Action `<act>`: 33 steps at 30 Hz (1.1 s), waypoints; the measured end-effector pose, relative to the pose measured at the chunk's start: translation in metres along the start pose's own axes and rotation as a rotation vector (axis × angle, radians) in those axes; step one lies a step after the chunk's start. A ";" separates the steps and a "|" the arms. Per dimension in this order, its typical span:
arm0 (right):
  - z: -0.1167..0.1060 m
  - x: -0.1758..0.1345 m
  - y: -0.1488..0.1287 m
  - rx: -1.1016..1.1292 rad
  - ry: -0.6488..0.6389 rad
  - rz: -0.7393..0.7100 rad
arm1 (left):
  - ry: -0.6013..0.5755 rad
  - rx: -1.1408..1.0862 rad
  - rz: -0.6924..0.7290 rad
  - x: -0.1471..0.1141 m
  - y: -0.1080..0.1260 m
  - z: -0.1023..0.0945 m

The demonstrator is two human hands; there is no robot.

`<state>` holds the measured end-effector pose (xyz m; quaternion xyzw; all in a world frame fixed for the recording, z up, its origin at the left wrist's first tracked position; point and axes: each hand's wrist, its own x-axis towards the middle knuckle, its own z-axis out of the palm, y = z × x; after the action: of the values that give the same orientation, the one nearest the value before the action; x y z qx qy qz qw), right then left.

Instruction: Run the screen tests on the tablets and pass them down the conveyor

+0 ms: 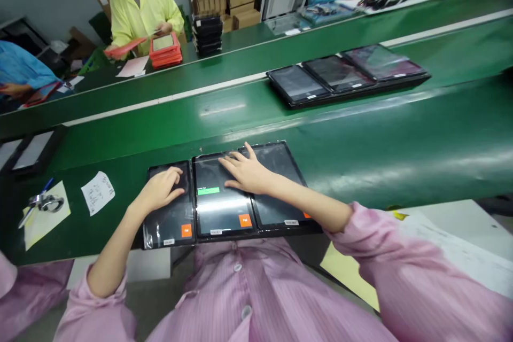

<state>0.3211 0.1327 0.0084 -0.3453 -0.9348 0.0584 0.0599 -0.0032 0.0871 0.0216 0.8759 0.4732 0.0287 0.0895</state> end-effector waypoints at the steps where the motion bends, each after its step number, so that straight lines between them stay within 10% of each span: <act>1: -0.002 -0.002 0.000 0.020 0.004 -0.023 | 0.007 0.012 0.015 -0.001 0.000 0.000; 8: -0.004 0.009 0.002 0.030 0.018 -0.008 | 0.042 -0.020 0.024 0.019 0.007 0.005; 20: -0.007 -0.086 0.101 0.013 0.082 0.121 | 0.192 -0.011 -0.243 -0.057 0.001 0.008; 33: -0.023 -0.029 0.055 -0.067 0.030 0.033 | 0.183 0.112 -0.364 -0.015 0.004 0.013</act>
<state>0.3813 0.1566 0.0202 -0.3634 -0.9293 0.0228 0.0615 -0.0066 0.0711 0.0103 0.7733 0.6308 0.0650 0.0010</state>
